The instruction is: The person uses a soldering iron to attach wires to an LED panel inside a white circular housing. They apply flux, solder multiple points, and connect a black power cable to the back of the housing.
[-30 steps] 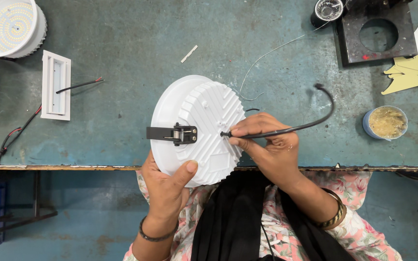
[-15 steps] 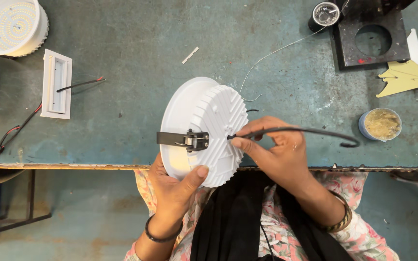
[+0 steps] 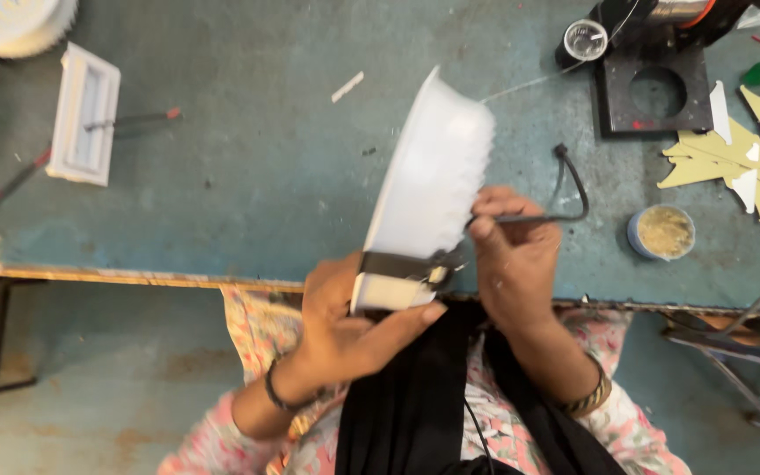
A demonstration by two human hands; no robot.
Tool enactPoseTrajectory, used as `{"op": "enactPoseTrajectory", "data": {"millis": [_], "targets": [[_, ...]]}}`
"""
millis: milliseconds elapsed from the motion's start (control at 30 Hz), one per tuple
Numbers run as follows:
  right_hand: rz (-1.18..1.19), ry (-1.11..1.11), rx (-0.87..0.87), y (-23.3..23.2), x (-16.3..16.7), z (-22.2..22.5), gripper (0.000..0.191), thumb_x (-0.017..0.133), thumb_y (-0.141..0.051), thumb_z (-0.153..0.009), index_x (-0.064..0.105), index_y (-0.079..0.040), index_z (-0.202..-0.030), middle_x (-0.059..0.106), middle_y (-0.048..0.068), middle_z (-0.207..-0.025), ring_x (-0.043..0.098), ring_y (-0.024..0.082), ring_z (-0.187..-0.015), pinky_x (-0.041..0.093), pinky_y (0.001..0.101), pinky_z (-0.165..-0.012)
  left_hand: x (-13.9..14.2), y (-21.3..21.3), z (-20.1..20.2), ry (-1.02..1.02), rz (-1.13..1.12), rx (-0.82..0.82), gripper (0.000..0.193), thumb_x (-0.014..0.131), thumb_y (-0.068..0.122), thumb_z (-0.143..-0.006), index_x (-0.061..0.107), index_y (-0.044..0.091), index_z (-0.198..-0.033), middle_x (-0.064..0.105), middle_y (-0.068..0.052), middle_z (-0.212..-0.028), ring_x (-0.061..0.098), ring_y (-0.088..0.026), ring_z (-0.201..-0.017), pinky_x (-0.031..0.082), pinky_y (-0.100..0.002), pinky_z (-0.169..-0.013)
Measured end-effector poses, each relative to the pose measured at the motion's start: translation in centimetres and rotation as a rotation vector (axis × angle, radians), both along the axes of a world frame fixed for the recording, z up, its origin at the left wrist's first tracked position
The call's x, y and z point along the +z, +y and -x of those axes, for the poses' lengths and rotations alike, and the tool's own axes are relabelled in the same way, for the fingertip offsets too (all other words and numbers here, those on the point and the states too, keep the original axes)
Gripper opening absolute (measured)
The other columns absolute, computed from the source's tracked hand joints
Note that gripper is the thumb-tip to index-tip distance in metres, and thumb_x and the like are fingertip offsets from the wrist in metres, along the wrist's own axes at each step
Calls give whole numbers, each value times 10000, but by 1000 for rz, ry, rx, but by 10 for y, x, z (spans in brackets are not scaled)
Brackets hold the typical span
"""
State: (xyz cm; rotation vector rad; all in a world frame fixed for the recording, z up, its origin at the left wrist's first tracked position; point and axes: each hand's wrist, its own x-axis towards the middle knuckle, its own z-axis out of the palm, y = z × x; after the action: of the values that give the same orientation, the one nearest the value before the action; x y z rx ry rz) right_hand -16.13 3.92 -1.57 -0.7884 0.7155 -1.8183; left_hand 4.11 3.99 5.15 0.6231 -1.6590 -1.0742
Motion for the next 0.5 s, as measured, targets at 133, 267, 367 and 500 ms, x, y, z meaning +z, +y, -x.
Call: {"op": "enactPoseTrajectory", "data": {"millis": [133, 267, 367, 500], "targets": [[128, 175, -111, -7, 25, 22, 183, 794, 39, -963, 668, 21, -1095, 705, 108, -1077, 678, 170, -984, 553, 285, -917, 31, -20, 1, -112, 172, -90, 211, 855, 91, -934, 712, 40, -1081, 765, -86, -1031, 767, -127, -813, 578, -215, -727], [114, 452, -418, -11, 49, 35, 225, 819, 11, -888, 664, 53, -1046, 646, 98, -885, 570, 128, -757, 452, 242, -726, 47, -18, 12, 73, 80, -102, 269, 868, 137, -1000, 685, 32, -1167, 738, -29, -1068, 703, -63, -938, 566, -202, -855], [326, 489, -367, 4, 59, 33, 206, 804, -93, -968, 660, 16, -1068, 681, 87, -983, 636, 126, -801, 508, 233, -765, 49, -6, 17, 235, -20, -195, 303, 845, 132, -1038, 652, 24, -1246, 733, -7, -1121, 662, -43, -1003, 543, -198, -913], [348, 670, -402, 25, 68, 33, 260, 830, -116, -957, 631, 15, -1060, 687, 103, -1076, 555, 70, -778, 420, 174, -708, 43, 12, 16, 242, -31, -194, 317, 844, 108, -1049, 637, 3, -1265, 730, -29, -1137, 639, -56, -986, 518, -201, -892]]}}
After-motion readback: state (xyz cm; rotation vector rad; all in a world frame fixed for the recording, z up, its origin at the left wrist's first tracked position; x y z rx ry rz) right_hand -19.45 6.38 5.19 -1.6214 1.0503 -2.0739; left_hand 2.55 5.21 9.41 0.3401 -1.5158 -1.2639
